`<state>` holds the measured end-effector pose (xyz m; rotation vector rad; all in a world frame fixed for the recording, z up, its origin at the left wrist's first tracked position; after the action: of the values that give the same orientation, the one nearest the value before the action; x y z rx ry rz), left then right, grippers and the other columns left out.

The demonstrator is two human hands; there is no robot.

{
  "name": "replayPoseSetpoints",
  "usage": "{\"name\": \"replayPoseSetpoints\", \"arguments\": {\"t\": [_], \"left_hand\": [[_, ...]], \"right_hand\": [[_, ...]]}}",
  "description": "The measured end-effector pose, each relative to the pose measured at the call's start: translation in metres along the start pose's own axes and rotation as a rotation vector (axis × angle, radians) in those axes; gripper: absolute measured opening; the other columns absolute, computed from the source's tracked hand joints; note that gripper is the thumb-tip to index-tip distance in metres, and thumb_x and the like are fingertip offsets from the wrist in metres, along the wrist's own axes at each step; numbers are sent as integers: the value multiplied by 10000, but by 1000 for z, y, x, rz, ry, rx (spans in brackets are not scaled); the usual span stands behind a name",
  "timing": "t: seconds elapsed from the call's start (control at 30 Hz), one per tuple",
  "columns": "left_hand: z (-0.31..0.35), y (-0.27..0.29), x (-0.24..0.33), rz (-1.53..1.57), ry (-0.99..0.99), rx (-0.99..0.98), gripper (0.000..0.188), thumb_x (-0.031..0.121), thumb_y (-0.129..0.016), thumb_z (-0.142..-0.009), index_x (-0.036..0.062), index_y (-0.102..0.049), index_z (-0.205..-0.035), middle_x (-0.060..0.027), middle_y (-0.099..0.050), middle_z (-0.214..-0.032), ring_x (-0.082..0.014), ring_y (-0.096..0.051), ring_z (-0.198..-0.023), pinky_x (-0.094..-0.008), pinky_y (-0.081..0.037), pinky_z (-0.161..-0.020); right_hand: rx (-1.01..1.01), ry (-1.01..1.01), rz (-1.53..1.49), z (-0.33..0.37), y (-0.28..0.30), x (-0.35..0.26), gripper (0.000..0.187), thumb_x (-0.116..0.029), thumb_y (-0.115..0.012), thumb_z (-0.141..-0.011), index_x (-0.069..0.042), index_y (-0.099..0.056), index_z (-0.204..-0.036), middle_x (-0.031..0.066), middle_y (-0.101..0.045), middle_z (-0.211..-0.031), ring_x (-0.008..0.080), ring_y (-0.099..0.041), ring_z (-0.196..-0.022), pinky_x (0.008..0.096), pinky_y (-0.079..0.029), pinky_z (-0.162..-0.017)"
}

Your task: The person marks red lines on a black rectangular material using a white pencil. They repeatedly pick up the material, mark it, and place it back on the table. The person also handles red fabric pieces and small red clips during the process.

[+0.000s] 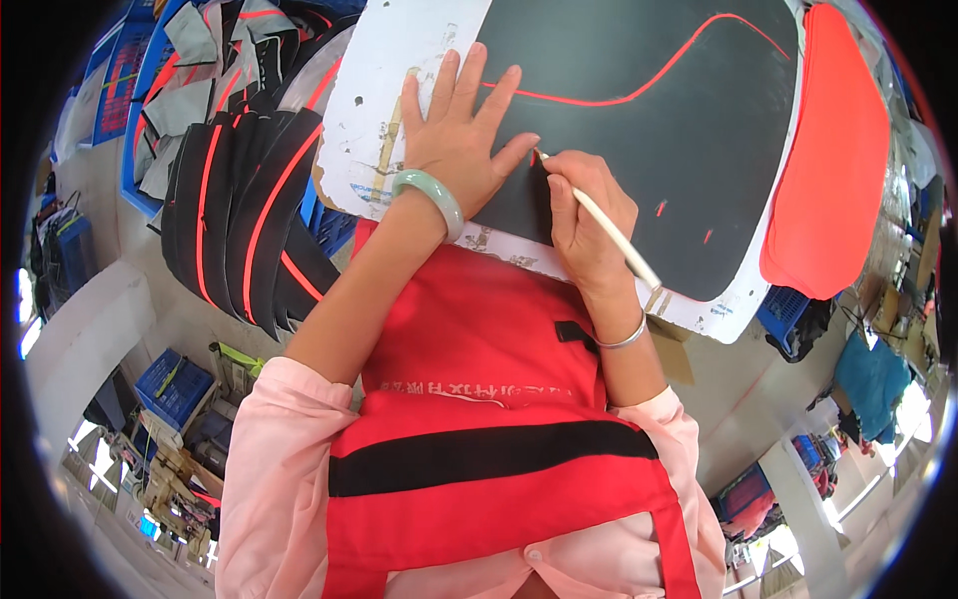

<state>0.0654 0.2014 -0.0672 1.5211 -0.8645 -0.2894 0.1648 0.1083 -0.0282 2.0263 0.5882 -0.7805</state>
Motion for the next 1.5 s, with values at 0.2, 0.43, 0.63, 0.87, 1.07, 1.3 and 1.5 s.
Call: {"name": "replayPoseSetpoints", "arguments": {"t": [0.2, 0.43, 0.63, 0.87, 1.07, 1.3, 1.5], "left_hand": [[-1, -3, 1, 18, 1, -15, 643, 491, -564, -894, 179, -430, -1440, -154, -277, -1544, -349, -231, -1430, -595, -88, -1131], [0, -3, -1, -34, -1, 11, 642, 480, -582, -885, 188, -430, -1436, -130, -295, -1541, -343, -261, -1419, -588, -130, -1122], [-3, -2, 5, -81, -47, 1, 586, 452, -524, -941, 201, -406, -1457, -103, -298, -1547, -299, -249, -1435, -531, -125, -1141], [-2, -3, 5, -83, -46, -12, 583, 433, -526, -946, 197, -397, -1463, -100, -290, -1552, -302, -236, -1440, -522, -113, -1148], [-4, -3, 7, -77, -63, 3, 578, 427, -522, -949, 199, -393, -1464, -99, -280, -1558, -305, -237, -1440, -521, -113, -1148], [-3, -4, 7, -111, -56, -6, 578, 421, -511, -955, 207, -373, -1474, -100, -267, -1564, -304, -233, -1443, -516, -115, -1151], [-2, -5, 5, -88, -70, -12, 603, 445, -529, -936, 200, -385, -1468, -116, -270, -1558, -319, -220, -1444, -537, -103, -1148]], "right_hand": [[-37, -82, -110, 7, 4, 7, 32, -59, -597, -907, -40, -618, -924, 91, -652, -834, 210, -622, -651, 282, -491, -595], [356, -536, -140, 63, 116, 82, 191, -115, -441, -1016, 21, -576, -1007, 81, -635, -859, 119, -615, -736, 243, -512, -688], [237, -417, -25, 65, 111, 77, 111, -60, -527, -948, 4, -615, -925, 106, -645, -814, 175, -618, -661, 278, -495, -618], [200, -265, 87, 59, 112, 65, 32, -23, -592, -883, -17, -606, -855, 113, -653, -794, 231, -612, -625, 302, -491, -577], [217, -220, 108, 54, 114, 61, 31, -19, -592, -878, -20, -605, -849, 115, -639, -782, 237, -597, -605, 307, -483, -567], [491, -564, -224, 84, 150, 91, 204, -132, -460, -1005, 20, -580, -940, 79, -628, -792, 105, -590, -704, 247, -485, -617], [438, -592, 30, 109, 178, 105, 203, -149, -468, -999, 1, -586, -933, 62, -613, -724, 98, -558, -623, 248, -462, -589]]}}
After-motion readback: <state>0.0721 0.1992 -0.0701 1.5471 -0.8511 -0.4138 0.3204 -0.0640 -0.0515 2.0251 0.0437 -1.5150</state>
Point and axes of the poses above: each hand's wrist, its own z-axis away from the middle knuckle, its own y-axis out of the back of the hand, x = y × z, the point moved 10 cm from there along -z, towards the middle knuckle
